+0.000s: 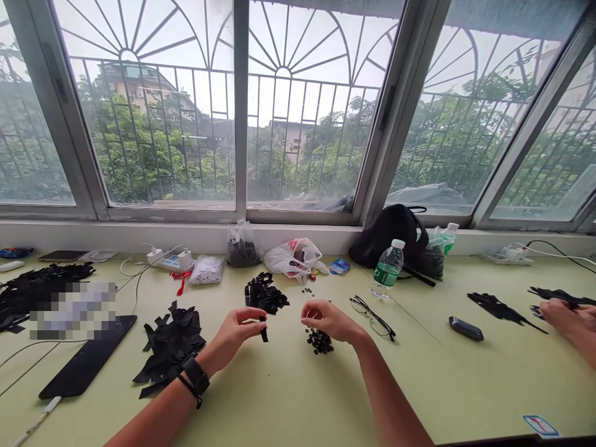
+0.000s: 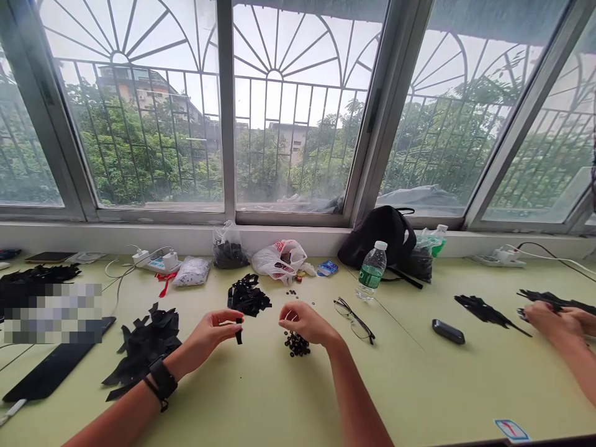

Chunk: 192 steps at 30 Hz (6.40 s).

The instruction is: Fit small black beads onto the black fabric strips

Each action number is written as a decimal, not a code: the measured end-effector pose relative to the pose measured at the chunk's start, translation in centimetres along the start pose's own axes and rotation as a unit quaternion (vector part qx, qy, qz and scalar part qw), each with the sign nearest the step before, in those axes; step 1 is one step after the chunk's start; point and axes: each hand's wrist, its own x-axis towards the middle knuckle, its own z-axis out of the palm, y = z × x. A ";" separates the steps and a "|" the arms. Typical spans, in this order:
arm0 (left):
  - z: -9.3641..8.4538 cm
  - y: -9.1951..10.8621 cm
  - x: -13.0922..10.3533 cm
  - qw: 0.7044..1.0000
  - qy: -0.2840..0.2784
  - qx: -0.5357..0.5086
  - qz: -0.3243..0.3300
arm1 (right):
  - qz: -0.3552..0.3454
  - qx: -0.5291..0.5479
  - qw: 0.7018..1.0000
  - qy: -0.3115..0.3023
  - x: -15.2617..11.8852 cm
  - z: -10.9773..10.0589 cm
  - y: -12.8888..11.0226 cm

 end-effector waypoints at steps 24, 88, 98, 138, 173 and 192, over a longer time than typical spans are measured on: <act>0.6 -0.5 -0.2 0.997 -0.024 0.063 0.048 | -0.002 0.398 0.915 0.064 2.3 8.7 -2.2; 1.1 -1.3 0.3 0.995 0.018 0.052 0.086 | 0.019 0.471 0.882 0.006 1.8 9.1 -3.6; 0.9 -1.0 0.2 0.995 0.038 0.043 0.086 | 0.042 0.497 0.866 0.019 1.8 8.9 -3.5; 0.8 -0.7 -0.1 0.979 -0.014 0.178 0.101 | -0.059 0.358 0.929 0.070 2.3 9.7 -2.8; 0.3 -0.9 0.0 0.998 0.013 0.052 -0.017 | -0.019 -0.074 0.986 0.145 1.0 1.8 -0.1; -0.1 -1.6 0.3 0.996 0.043 0.074 -0.012 | 0.148 -0.219 0.952 0.153 0.7 -0.1 4.2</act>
